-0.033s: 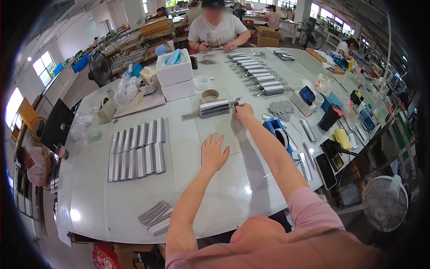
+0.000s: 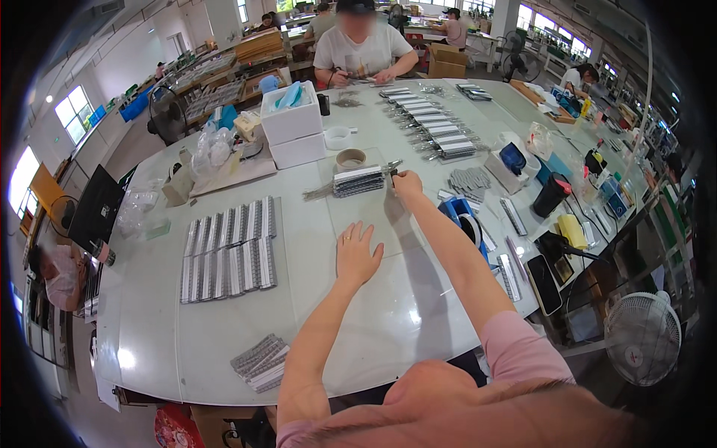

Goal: Assembling small metal component strips onto a plastic base and securing them with tape.

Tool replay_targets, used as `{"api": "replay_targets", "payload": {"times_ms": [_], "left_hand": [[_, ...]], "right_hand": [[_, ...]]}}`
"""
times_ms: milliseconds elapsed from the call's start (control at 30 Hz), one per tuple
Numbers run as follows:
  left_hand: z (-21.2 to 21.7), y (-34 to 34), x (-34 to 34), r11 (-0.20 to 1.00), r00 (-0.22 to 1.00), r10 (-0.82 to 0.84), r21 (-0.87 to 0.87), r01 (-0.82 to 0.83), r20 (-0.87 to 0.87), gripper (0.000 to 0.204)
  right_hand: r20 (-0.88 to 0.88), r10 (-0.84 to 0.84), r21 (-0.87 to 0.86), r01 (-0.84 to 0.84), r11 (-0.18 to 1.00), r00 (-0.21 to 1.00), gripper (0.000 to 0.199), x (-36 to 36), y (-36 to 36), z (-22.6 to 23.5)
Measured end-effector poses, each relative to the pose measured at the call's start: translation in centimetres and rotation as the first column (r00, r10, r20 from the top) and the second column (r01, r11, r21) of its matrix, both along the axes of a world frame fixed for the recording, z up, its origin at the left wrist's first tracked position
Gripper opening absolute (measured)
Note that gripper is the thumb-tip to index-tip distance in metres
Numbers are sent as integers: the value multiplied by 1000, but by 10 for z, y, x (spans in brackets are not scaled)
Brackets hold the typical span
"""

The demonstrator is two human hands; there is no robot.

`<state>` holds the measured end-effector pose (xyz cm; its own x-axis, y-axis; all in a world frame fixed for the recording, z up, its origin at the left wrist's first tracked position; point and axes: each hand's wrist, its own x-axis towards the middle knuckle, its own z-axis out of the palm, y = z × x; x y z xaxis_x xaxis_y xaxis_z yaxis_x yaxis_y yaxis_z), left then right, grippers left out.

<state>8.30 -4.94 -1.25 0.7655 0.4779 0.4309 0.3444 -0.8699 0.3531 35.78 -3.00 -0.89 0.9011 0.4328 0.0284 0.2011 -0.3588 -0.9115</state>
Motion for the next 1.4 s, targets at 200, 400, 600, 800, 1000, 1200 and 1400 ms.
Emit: {"api": "replay_targets", "payload": {"times_ms": [200, 400, 600, 800, 1000, 1200, 1400], "left_hand": [[1, 0, -1, 1000, 1000, 8, -21, -7, 23, 52], [5, -2, -1, 1000, 1000, -9, -21, 10, 17, 52], [7, -4, 1, 999, 1000, 9, -42, -8, 15, 51], [7, -5, 5, 999, 1000, 14, -35, -14, 6, 49], [-9, 23, -1, 977, 993, -29, -208, 52, 112, 54], [16, 43, 21, 28, 855, 389, -932, 361, 343, 57], [13, 78, 11, -112, 903, 424, -985, 132, 73, 24]], "right_hand": [[389, -34, -121, 88, 989, 921, 25, -34, -4, 22], [610, 175, -286, 9, 958, 773, 22, -51, -17, 37], [758, 325, -408, 21, 913, 565, 16, -39, -28, 52], [737, 180, -381, 180, 907, 652, 19, -2, -53, 106], [796, 204, -135, -161, 978, 570, 20, -43, -62, 131], [363, 517, -37, -543, 839, 775, 23, -135, -52, 74], [-85, 634, -61, -639, 767, 769, 23, -158, -29, 41]]}}
